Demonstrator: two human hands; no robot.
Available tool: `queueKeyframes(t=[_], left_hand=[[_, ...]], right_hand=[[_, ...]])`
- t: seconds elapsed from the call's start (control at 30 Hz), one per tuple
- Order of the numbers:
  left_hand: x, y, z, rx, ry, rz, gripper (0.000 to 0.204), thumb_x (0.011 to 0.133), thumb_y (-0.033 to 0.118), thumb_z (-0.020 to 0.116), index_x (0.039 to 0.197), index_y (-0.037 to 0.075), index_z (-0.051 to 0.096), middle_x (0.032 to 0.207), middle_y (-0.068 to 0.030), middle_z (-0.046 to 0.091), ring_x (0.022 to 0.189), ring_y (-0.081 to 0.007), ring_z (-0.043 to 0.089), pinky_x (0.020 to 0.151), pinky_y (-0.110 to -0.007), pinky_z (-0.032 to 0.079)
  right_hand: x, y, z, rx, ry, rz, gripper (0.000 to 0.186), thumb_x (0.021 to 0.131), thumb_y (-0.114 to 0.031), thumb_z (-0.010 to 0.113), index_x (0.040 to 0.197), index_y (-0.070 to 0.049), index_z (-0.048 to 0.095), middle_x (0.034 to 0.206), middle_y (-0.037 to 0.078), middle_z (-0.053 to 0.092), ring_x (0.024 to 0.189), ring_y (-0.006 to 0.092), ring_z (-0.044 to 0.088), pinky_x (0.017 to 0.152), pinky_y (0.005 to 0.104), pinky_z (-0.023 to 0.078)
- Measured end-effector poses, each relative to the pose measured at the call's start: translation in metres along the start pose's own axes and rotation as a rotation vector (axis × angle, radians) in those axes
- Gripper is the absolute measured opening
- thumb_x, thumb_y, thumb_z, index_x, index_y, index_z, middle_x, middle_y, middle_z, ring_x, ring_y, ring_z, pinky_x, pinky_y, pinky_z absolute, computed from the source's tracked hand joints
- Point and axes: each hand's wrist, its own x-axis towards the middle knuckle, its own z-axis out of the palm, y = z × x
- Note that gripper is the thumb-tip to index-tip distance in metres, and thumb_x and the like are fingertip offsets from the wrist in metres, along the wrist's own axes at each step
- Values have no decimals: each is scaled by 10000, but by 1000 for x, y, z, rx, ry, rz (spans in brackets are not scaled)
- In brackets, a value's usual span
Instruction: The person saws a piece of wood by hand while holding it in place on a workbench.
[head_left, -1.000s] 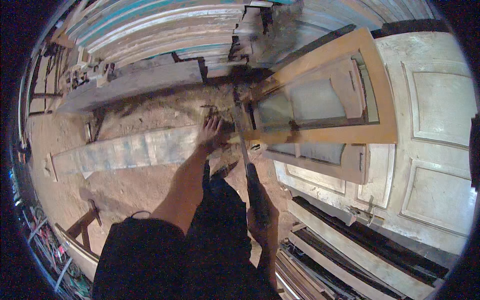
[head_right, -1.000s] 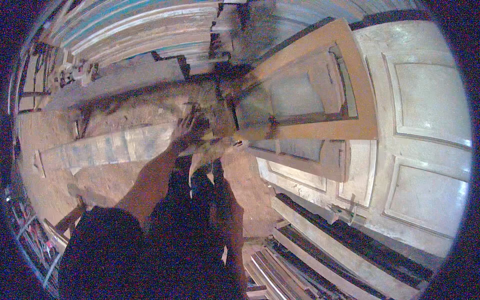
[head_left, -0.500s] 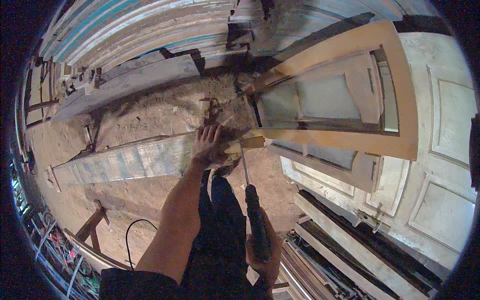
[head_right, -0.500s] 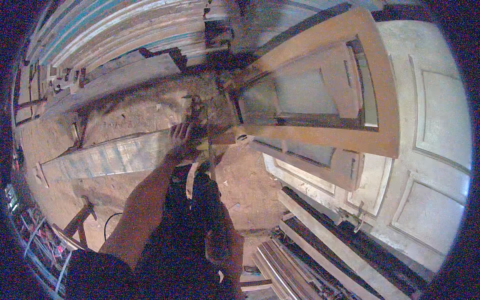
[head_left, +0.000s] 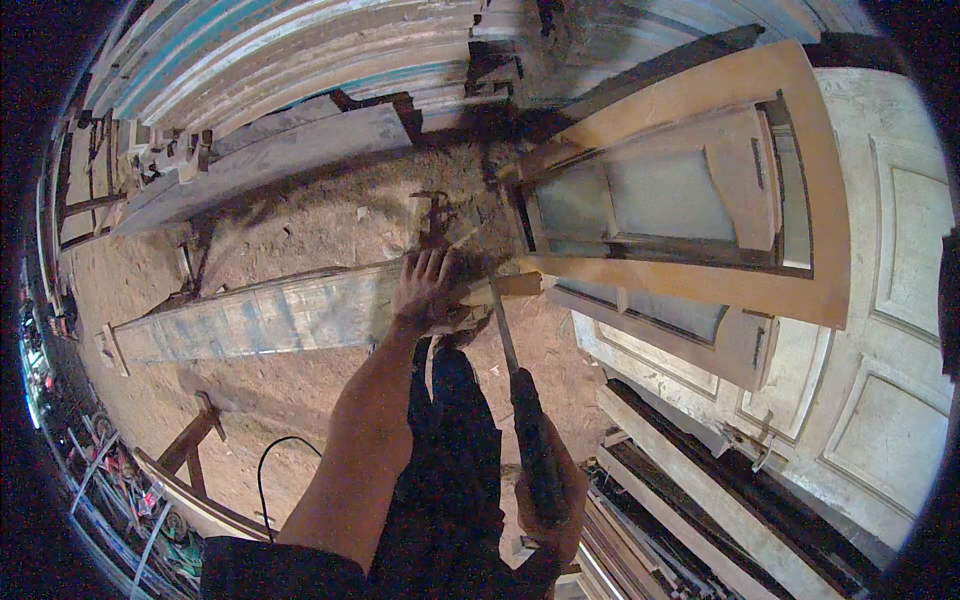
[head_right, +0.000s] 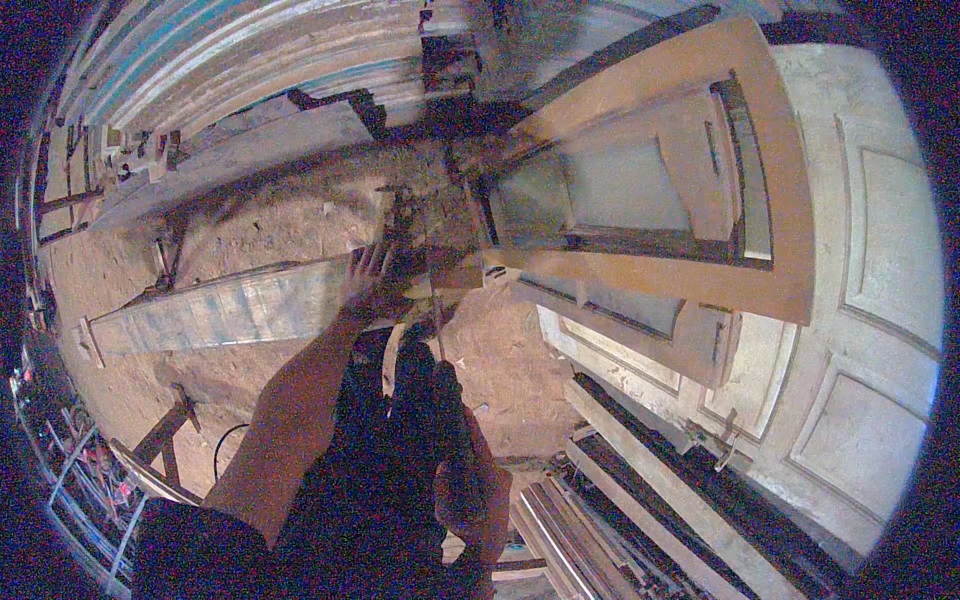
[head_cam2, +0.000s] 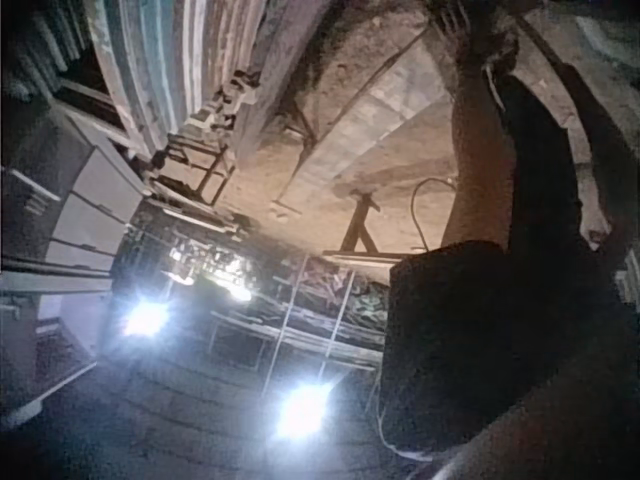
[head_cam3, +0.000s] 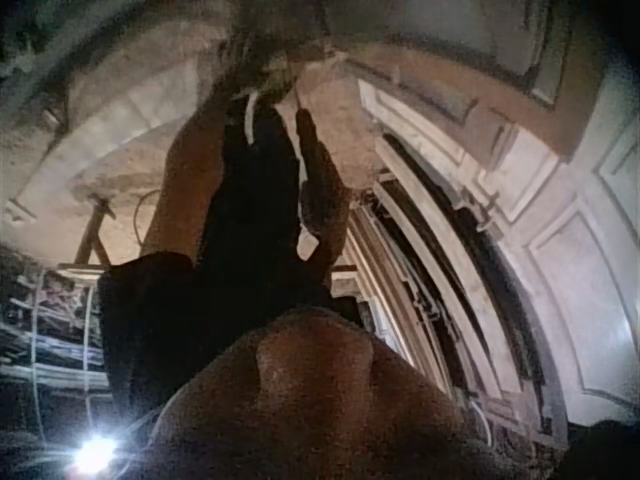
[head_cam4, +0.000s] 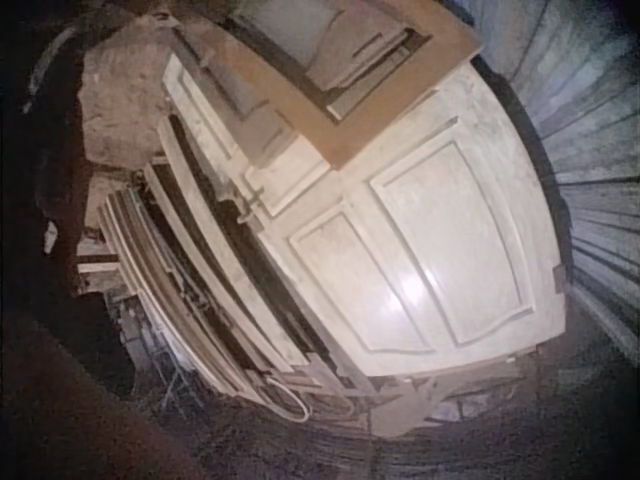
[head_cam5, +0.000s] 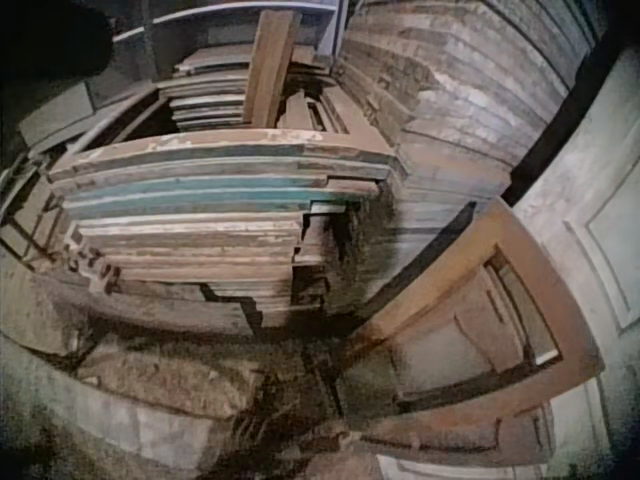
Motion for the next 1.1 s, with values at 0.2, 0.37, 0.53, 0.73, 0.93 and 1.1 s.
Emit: queueKeyframes(t=[0.2, 0.37, 0.53, 0.73, 0.93, 1.1], left_hand=[[1, -1, 5, 19, -14, -18, 1103, 672, 685, 711, 1475, 7, 376, 1438, -191, 449, 1327, -351, 412, 1144, -510, 269], [2, -1, 6, 30, -84, -16, 1104, 698, 688, 702, 1503, 21, 346, 1447, -185, 439, 1358, -340, 386, 1144, -503, 272], [1, -2, 14, 103, -94, -11, 1126, 692, 715, 686, 1502, 13, 340, 1444, -184, 440, 1367, -335, 378, 1142, -518, 271], [-3, -2, 7, 76, -51, -29, 1137, 693, 736, 673, 1497, 4, 341, 1444, -182, 440, 1359, -342, 383, 1147, -528, 265], [4, 4, 14, 114, -117, -12, 1149, 697, 752, 663, 1504, 6, 325, 1503, -179, 397, 1406, -358, 351, 1177, -558, 229], [2, 0, 21, 26, -129, -79, 1114, 701, 700, 707, 1506, 25, 337, 1545, -179, 354, 1438, -384, 314, 1187, -589, 198]], right_hand=[[1, 1, 0, -103, -18, 4, 689, 791, -106, 658, 1451, -11, 484, 1193, 163, 696, 904, 140, 650, 802, 278, 511], [2, -9, 2, -101, 10, 17, 640, 806, -89, 645, 1425, -2, 508, 1131, 149, 716, 875, 115, 642, 779, 276, 512], [-2, -2, 6, -105, 14, 11, 613, 831, -82, 644, 1426, -33, 504, 1051, 139, 727, 817, 169, 662, 737, 314, 529], [-5, 41, 10, -180, 26, -184, 628, 830, -58, 658, 1436, -65, 493, 1110, 165, 713, 824, 274, 707, 721, 360, 551], [-23, 59, 13, -299, 72, -230, 615, 824, -46, 629, 1421, 3, 490, 1095, 164, 706, 916, 221, 696, 806, 323, 543], [-13, 19, 16, -205, 24, -191, 605, 845, -41, 629, 1433, -12, 488, 1111, 161, 707, 889, 181, 690, 771, 306, 537]])
